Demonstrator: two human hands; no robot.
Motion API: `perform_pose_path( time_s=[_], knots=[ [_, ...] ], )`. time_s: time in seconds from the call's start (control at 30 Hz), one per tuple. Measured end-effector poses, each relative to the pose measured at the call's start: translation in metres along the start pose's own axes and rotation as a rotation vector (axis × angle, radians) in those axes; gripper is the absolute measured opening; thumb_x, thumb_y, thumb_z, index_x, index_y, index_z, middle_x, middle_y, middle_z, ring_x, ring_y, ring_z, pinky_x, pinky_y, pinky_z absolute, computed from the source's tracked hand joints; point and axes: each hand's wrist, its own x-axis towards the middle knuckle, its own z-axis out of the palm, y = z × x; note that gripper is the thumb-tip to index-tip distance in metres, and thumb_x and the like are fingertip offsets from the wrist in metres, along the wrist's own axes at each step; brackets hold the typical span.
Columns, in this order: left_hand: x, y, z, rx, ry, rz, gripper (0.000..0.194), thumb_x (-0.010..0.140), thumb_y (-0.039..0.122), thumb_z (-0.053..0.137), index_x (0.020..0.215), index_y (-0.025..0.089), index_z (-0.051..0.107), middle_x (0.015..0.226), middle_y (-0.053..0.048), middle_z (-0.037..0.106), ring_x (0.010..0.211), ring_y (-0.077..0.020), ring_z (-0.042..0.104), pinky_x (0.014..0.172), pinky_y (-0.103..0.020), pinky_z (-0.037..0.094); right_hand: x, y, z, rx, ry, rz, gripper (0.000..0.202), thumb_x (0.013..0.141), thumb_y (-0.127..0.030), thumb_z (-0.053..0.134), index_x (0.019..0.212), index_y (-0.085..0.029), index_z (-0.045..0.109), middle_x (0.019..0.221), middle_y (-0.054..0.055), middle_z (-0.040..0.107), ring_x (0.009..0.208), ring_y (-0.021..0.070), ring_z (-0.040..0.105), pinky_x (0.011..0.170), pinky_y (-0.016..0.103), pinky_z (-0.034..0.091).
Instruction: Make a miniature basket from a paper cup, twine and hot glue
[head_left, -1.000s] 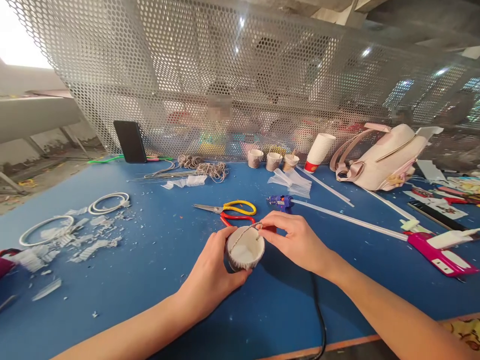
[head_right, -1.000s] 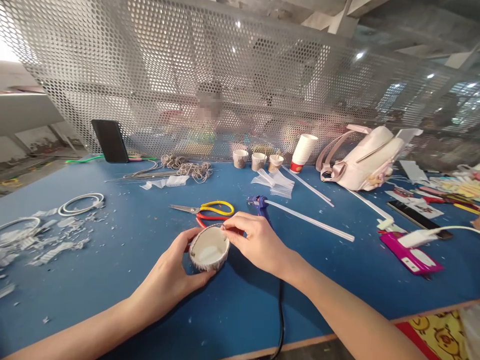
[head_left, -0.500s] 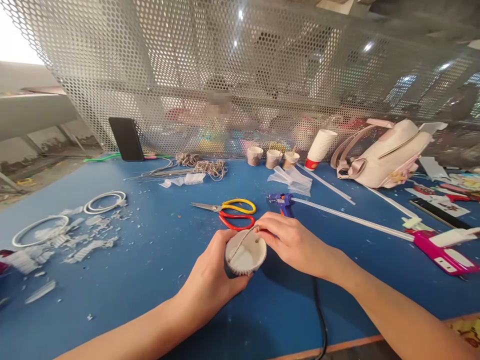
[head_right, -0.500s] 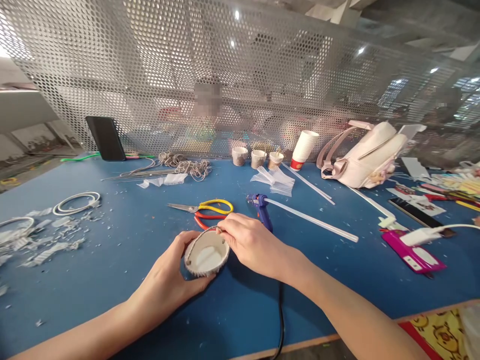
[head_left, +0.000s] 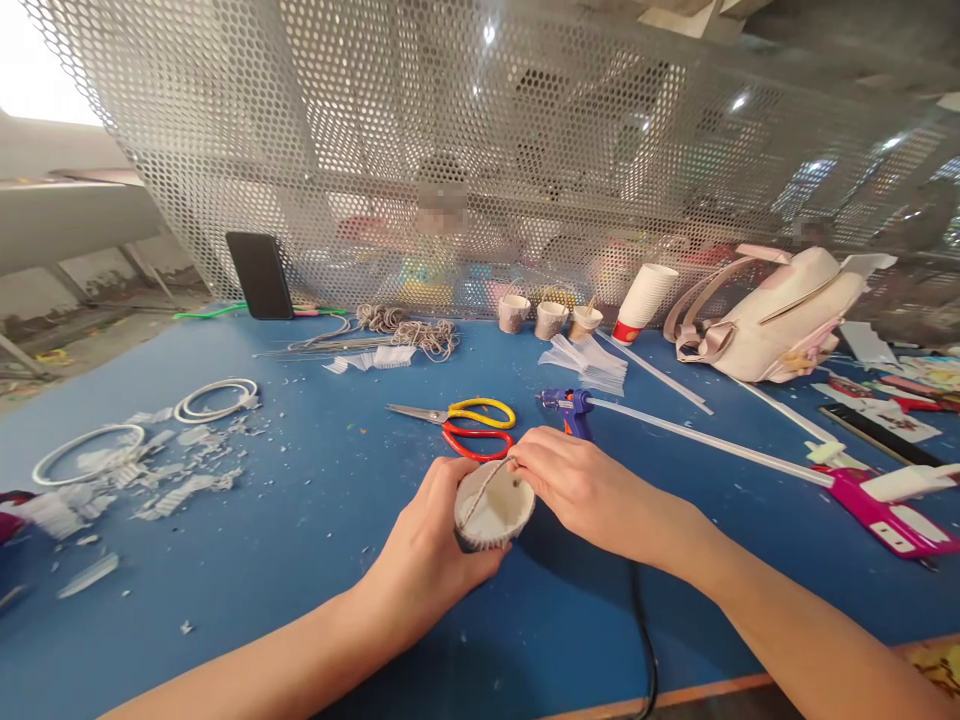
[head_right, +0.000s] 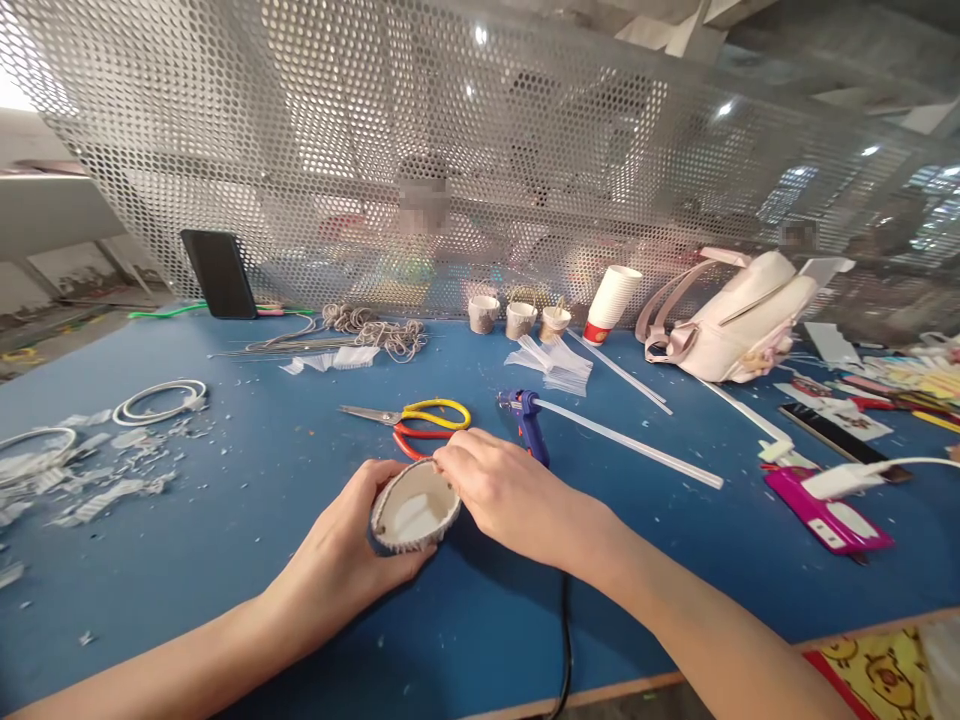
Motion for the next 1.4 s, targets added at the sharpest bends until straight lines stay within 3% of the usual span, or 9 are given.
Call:
perform_pose_path(
  time_s=[0.17, 0.47, 0.63, 0.7, 0.77, 0.97, 1.07, 1.2, 1.4],
  knots=[
    [0.002, 0.0, -0.002, -0.001, -0.018, -0.007, 0.049, 0.065, 0.01, 0.065, 0.106, 0.024, 0.042, 0.093, 0.0, 0.053, 0.079, -0.0167, 0.059, 0.068, -0.029, 0.05, -0.003, 0.0, 0.005, -0.09, -0.018, 0.019, 0.021, 0.092, -0.006, 0.035, 0.089, -0.015, 0.054, 0.088, 0.009, 0.056, 0.081, 0.0202, 0.054, 0.072, 0.035, 0.049],
    [0.003, -0.004, -0.006, -0.071, -0.097, -0.037, 0.063, 0.061, 0.015, 0.071, 0.116, 0.024, 0.043, 0.106, -0.004, 0.053, 0.095, -0.022, 0.058, 0.084, -0.038, 0.05, -0.001, 0.001, 0.006, 0.005, 0.003, 0.055, 0.021, 0.094, -0.008, 0.033, 0.099, -0.014, 0.053, 0.091, 0.009, 0.059, 0.08, 0.0192, 0.06, 0.072, 0.034, 0.05],
    [0.019, 0.004, -0.033, -0.249, -0.347, -0.202, 0.065, 0.058, 0.028, 0.075, 0.117, 0.023, 0.047, 0.109, -0.005, 0.06, 0.096, -0.024, 0.06, 0.085, -0.038, 0.05, 0.002, 0.004, 0.007, 0.044, 0.012, 0.061, 0.021, 0.095, -0.009, 0.035, 0.102, -0.014, 0.054, 0.093, 0.01, 0.06, 0.08, 0.0186, 0.061, 0.071, 0.034, 0.051],
    [0.028, 0.004, -0.044, -0.383, -0.461, -0.267, 0.048, 0.067, 0.035, 0.066, 0.112, 0.022, 0.054, 0.107, -0.004, 0.065, 0.097, -0.024, 0.061, 0.087, -0.037, 0.05, 0.003, 0.007, 0.008, 0.057, 0.023, 0.033, 0.02, 0.095, -0.01, 0.035, 0.102, -0.014, 0.054, 0.095, 0.01, 0.06, 0.082, 0.0186, 0.06, 0.072, 0.033, 0.05],
    [0.038, 0.004, -0.051, -0.448, -0.473, -0.319, 0.036, 0.074, 0.037, 0.055, 0.105, 0.021, 0.06, 0.105, -0.004, 0.067, 0.098, -0.0246, 0.061, 0.086, -0.037, 0.05, 0.005, 0.01, 0.008, 0.06, 0.024, 0.012, 0.019, 0.096, -0.011, 0.036, 0.098, -0.013, 0.055, 0.094, 0.01, 0.06, 0.08, 0.018, 0.059, 0.07, 0.033, 0.05],
    [0.056, 0.001, -0.059, -0.596, -0.65, -0.327, 0.05, 0.063, 0.026, 0.058, 0.113, 0.023, 0.059, 0.117, -0.004, 0.065, 0.11, -0.0264, 0.057, 0.091, -0.037, 0.047, 0.011, 0.018, 0.006, 0.1, 0.026, -0.032, 0.018, 0.097, -0.014, 0.037, 0.092, -0.015, 0.055, 0.084, 0.005, 0.057, 0.072, 0.0153, 0.054, 0.064, 0.03, 0.047],
    [0.06, -0.005, -0.057, -0.685, -0.607, -0.395, 0.037, 0.068, 0.024, 0.053, 0.104, 0.022, 0.063, 0.109, -0.004, 0.067, 0.104, -0.0223, 0.059, 0.088, -0.032, 0.047, 0.012, 0.02, 0.008, 0.141, 0.028, -0.061, 0.017, 0.097, -0.016, 0.039, 0.093, -0.015, 0.055, 0.086, 0.005, 0.057, 0.075, 0.0153, 0.055, 0.068, 0.03, 0.048],
    [0.062, -0.012, -0.046, -0.588, -0.451, -0.448, 0.019, 0.071, 0.03, 0.058, 0.085, 0.018, 0.065, 0.084, -0.002, 0.066, 0.078, -0.0168, 0.061, 0.072, -0.028, 0.047, 0.014, 0.024, 0.01, 0.173, 0.025, -0.087, 0.016, 0.096, -0.017, 0.04, 0.095, -0.017, 0.056, 0.086, 0.004, 0.057, 0.078, 0.0156, 0.055, 0.071, 0.03, 0.048],
    [0.068, -0.005, -0.033, -0.46, -0.496, -0.405, 0.02, 0.061, 0.028, 0.068, 0.075, 0.015, 0.063, 0.069, 0.002, 0.061, 0.065, -0.0136, 0.054, 0.06, -0.024, 0.042, 0.017, 0.027, 0.011, 0.204, 0.013, -0.086, 0.018, 0.096, -0.018, 0.041, 0.097, -0.017, 0.059, 0.091, 0.006, 0.06, 0.083, 0.0168, 0.058, 0.074, 0.032, 0.051]
  ],
)
